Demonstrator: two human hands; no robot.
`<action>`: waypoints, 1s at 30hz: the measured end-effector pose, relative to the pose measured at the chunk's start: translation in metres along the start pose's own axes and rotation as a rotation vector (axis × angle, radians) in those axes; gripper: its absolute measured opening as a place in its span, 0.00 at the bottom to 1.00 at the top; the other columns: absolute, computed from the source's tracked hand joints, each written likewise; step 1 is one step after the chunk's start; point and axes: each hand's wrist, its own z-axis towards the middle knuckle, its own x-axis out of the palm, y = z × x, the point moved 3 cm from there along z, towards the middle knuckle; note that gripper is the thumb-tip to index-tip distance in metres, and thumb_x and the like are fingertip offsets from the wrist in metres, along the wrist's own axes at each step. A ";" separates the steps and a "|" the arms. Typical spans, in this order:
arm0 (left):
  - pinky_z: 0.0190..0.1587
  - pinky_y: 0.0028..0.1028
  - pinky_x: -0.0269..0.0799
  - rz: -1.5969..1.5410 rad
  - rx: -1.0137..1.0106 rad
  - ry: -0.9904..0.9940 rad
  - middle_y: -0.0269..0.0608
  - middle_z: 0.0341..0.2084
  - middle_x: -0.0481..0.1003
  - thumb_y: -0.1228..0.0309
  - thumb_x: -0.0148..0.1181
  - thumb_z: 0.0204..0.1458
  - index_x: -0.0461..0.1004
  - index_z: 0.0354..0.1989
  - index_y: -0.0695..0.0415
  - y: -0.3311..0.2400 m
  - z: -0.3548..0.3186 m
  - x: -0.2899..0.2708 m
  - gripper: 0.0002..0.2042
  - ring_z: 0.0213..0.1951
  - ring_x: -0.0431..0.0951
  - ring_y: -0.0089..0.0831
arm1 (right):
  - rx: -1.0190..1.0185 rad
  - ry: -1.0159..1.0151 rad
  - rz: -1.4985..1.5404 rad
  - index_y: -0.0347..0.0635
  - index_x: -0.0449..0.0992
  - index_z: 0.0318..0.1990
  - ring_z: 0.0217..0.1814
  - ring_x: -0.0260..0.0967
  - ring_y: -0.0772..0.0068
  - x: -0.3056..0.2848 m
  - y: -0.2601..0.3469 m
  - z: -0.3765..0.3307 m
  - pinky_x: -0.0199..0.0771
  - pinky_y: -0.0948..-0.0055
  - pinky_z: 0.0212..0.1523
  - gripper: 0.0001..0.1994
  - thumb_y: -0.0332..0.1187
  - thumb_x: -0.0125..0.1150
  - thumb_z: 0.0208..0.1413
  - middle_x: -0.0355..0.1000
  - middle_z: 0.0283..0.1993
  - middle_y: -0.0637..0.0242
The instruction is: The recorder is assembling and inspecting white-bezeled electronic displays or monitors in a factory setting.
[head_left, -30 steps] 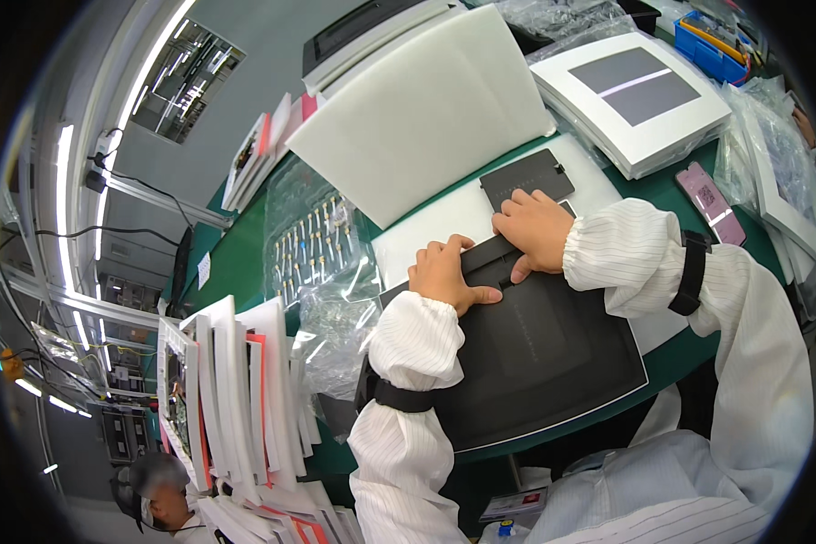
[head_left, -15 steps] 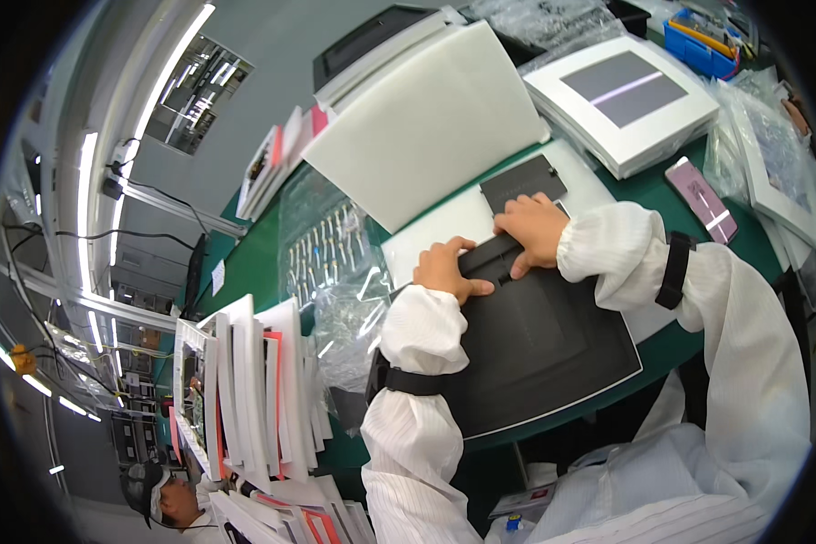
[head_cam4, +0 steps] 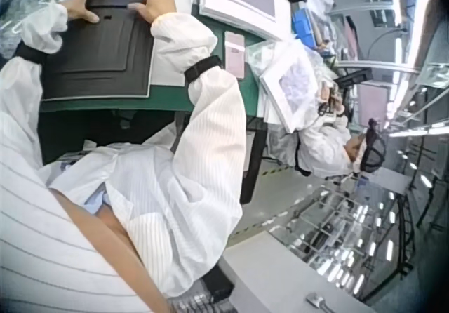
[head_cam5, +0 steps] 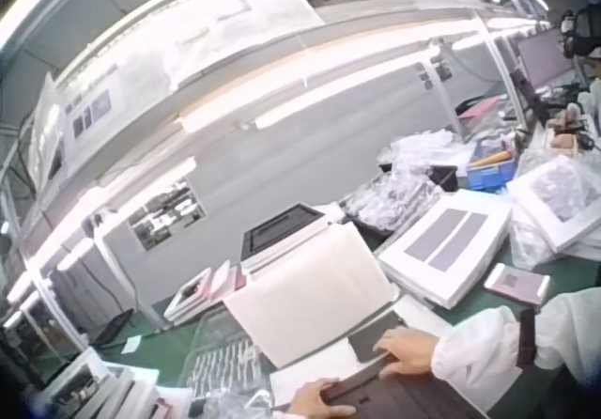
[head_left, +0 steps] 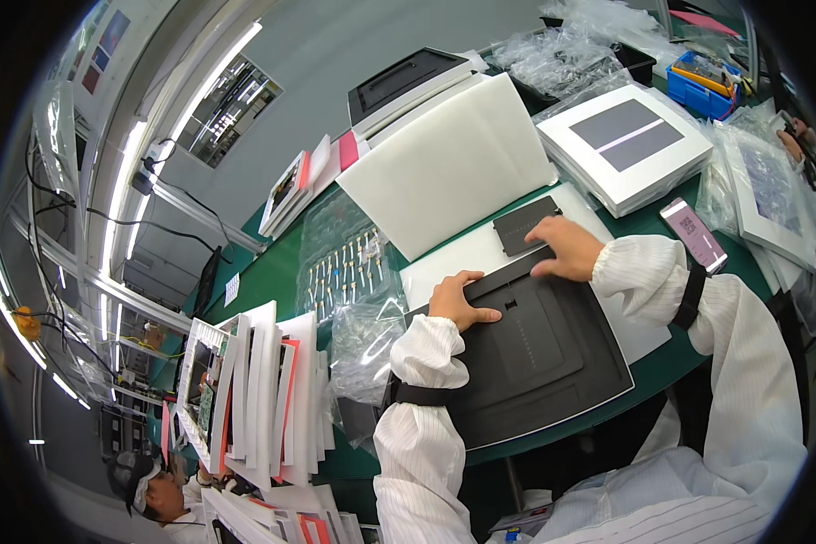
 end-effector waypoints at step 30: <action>0.52 0.33 0.62 0.194 0.032 -0.136 0.45 0.44 0.67 0.60 0.76 0.18 0.66 0.50 0.55 -0.024 -0.008 -0.007 0.42 0.49 0.65 0.42 | 0.082 0.139 -0.148 0.41 0.65 0.47 0.51 0.56 0.58 0.025 0.023 0.013 0.51 0.65 0.55 0.35 0.48 0.71 0.31 0.62 0.44 0.59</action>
